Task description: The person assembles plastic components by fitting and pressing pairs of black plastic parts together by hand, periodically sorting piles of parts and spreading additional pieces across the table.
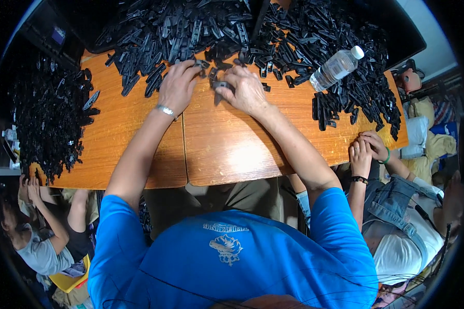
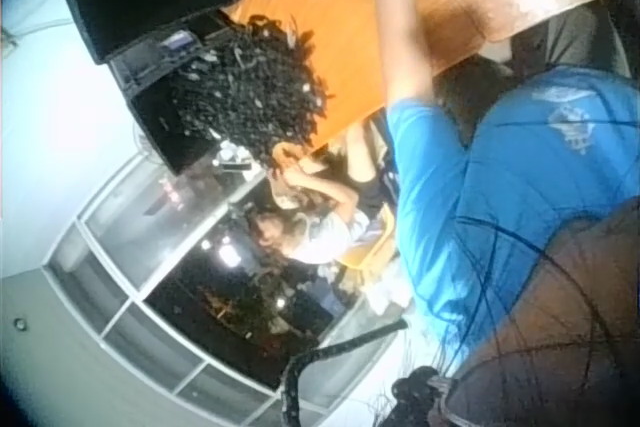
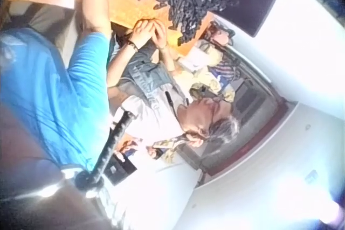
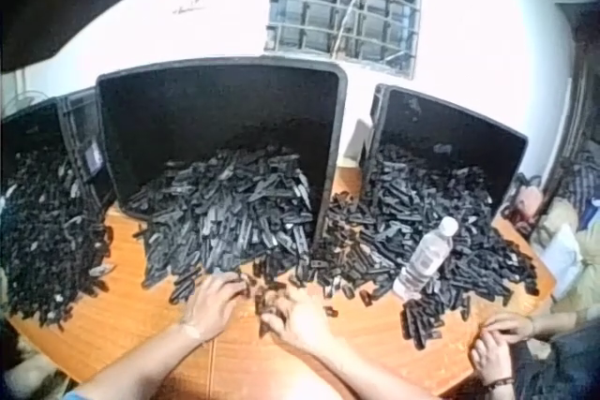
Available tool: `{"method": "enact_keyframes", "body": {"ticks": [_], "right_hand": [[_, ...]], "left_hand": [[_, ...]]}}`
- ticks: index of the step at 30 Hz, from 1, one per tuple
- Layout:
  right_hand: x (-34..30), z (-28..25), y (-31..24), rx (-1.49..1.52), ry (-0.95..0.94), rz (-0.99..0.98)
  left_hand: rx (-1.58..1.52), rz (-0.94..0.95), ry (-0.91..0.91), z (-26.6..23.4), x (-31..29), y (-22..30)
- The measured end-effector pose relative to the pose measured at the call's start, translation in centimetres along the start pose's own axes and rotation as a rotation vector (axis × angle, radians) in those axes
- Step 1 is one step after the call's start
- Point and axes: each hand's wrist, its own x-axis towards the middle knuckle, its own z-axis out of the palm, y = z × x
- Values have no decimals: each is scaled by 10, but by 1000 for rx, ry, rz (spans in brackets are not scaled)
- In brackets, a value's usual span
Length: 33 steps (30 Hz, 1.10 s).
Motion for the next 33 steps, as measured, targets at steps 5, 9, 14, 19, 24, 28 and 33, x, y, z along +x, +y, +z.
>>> {"method": "enact_keyframes", "body": {"ticks": [5,9,14,19,24,28,33], "right_hand": [[21,-36,28,157,227,81],[64,-44,105,-52,396,337],[96,-34,155,-209,192,338],[86,-19,137,-179,191,384],[53,-22,92,-212,106,326],[30,-28,54,38,9,225],[70,-60,101,132,194,387]], "left_hand": [[-15,-32,54,-11,-23,-3],[59,-74,15,-8,-16,4],[133,-118,-91,-5,-10,13],[160,-162,-134,-7,-12,15],[186,-122,-118,-5,-8,13],[176,-124,-132,-6,-7,14],[186,-136,-118,-9,-14,11]]}}
